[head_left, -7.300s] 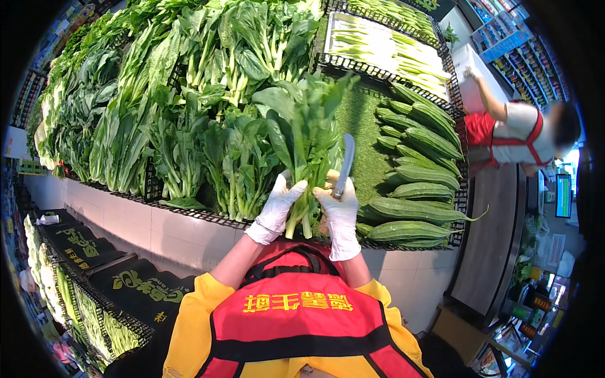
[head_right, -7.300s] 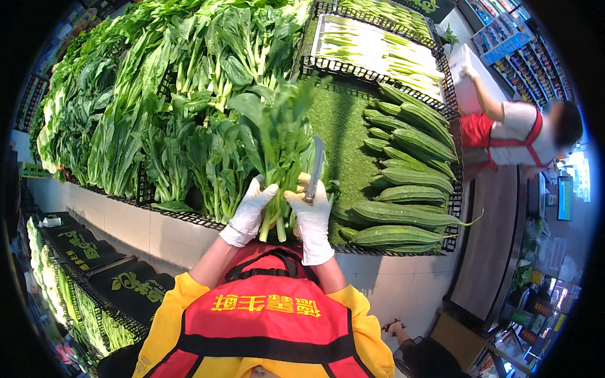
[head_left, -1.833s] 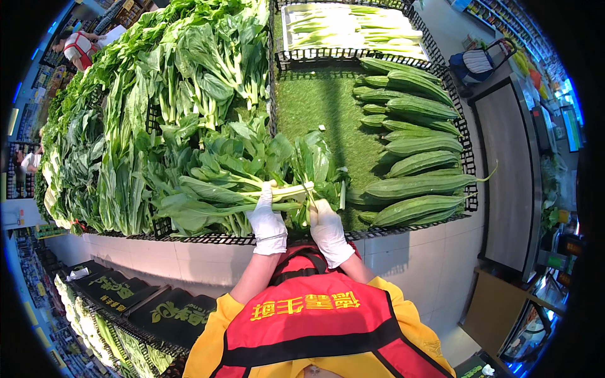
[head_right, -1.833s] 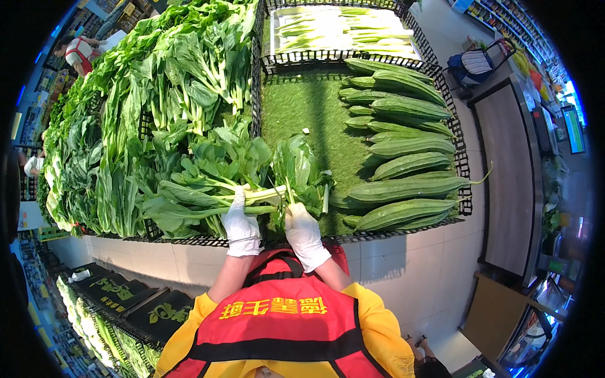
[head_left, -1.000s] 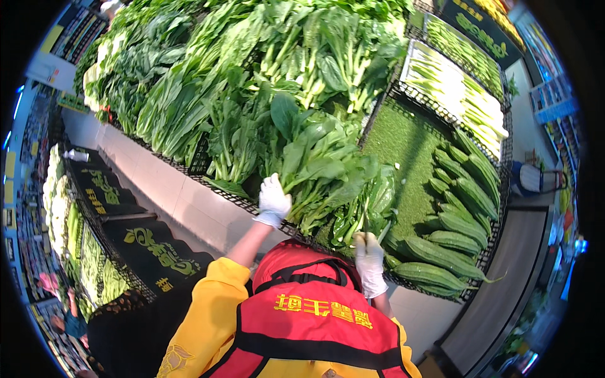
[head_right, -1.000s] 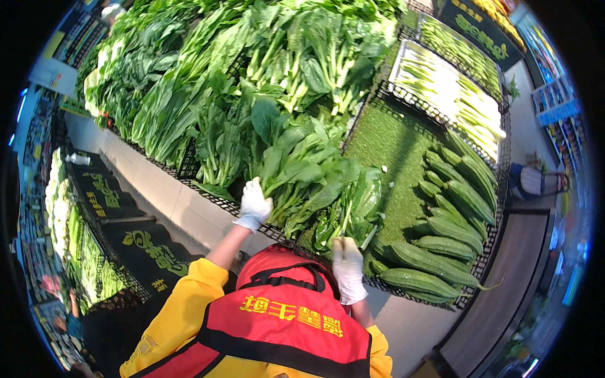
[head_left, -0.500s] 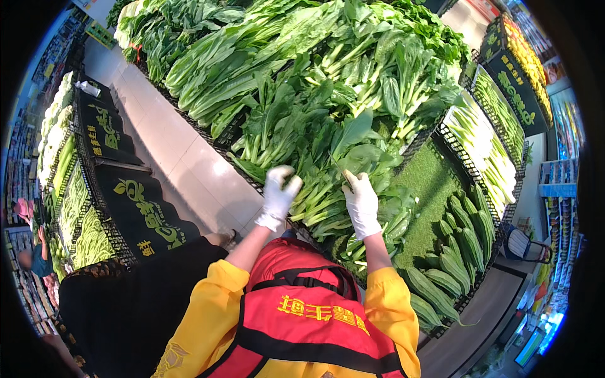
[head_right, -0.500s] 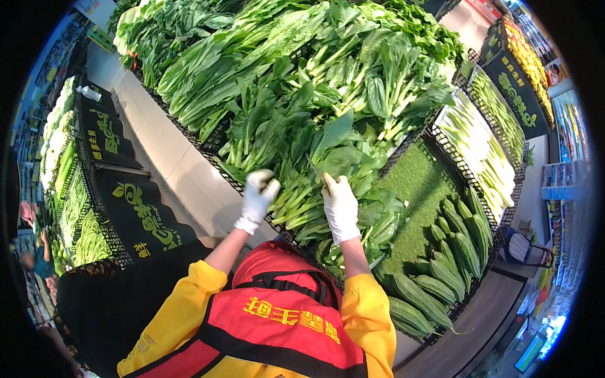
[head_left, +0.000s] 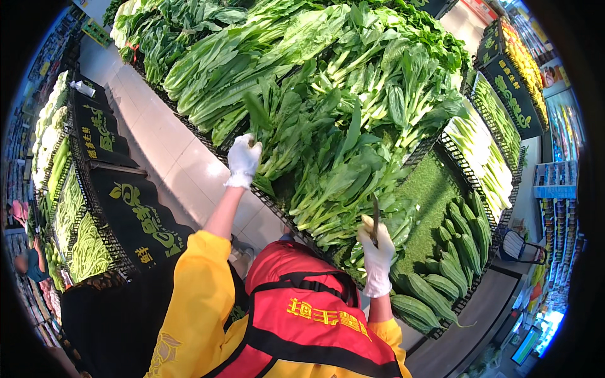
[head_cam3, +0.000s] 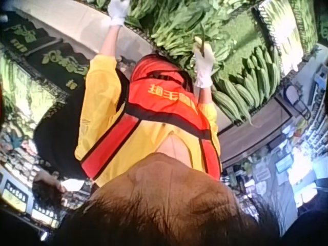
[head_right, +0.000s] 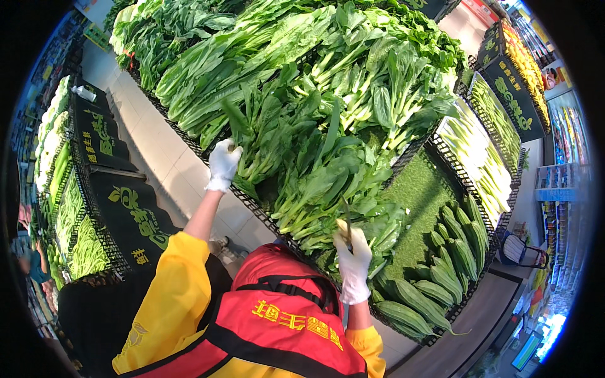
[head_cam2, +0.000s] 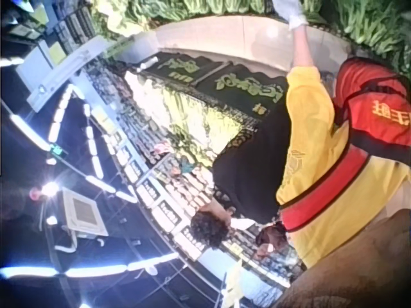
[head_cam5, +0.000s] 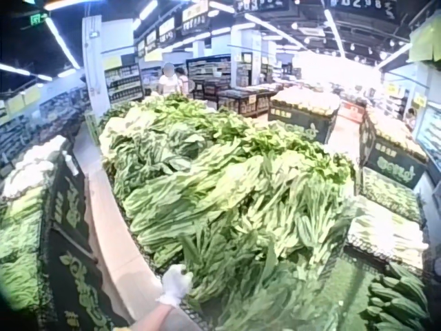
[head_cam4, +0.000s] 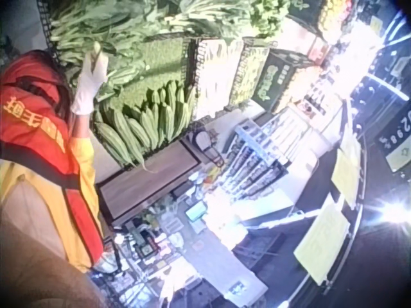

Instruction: The person walks through a supermarket produce section and trims the ends of leafy green vegetables using a small knife. The trimmed ends are discarded, and the cleaned vegetables are placed back on the display.

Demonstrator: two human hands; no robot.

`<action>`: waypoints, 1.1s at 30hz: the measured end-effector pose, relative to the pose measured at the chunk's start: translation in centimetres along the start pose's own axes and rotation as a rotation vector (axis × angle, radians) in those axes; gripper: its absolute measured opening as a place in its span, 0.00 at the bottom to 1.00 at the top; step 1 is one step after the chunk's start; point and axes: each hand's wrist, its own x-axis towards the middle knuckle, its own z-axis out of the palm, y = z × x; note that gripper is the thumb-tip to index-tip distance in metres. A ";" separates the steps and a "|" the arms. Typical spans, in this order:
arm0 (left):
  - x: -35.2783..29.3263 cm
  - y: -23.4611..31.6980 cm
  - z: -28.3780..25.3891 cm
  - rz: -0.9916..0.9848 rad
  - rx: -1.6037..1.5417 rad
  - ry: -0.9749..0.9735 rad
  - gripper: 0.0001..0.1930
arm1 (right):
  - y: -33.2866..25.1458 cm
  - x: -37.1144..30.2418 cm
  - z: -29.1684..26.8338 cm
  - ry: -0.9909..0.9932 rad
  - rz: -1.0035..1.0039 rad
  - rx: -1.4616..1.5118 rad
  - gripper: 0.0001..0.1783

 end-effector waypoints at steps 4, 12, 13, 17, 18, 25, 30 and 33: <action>-8.4 6.3 -0.8 0.096 -0.279 -0.282 0.10 | 1.1 -4.3 -1.5 0.291 0.196 0.240 0.15; -16.9 12.4 5.2 0.589 -0.511 -0.651 0.13 | 7.0 -8.7 -5.8 0.593 0.241 0.200 0.19; -15.2 10.4 5.4 0.704 -0.390 -0.432 0.13 | 7.4 -9.2 -6.1 0.612 0.271 0.193 0.19; -5.1 -1.5 3.0 0.486 0.182 0.060 0.12 | 8.3 -10.9 -6.4 0.640 0.395 0.248 0.18; -3.5 -4.1 2.1 0.438 0.589 0.016 0.14 | 8.5 -11.0 -6.0 0.645 0.397 0.271 0.17; 1.5 -9.2 -1.1 0.582 0.841 -0.446 0.07 | 9.8 -11.4 -4.5 0.556 0.329 0.167 0.15; 0.7 -8.1 -0.7 0.599 0.759 -0.452 0.19 | 9.5 -11.8 -4.9 0.618 0.355 0.266 0.15; 1.4 -8.1 0.3 0.648 0.980 -0.420 0.24 | 9.5 -12.2 -4.7 0.637 0.384 0.294 0.15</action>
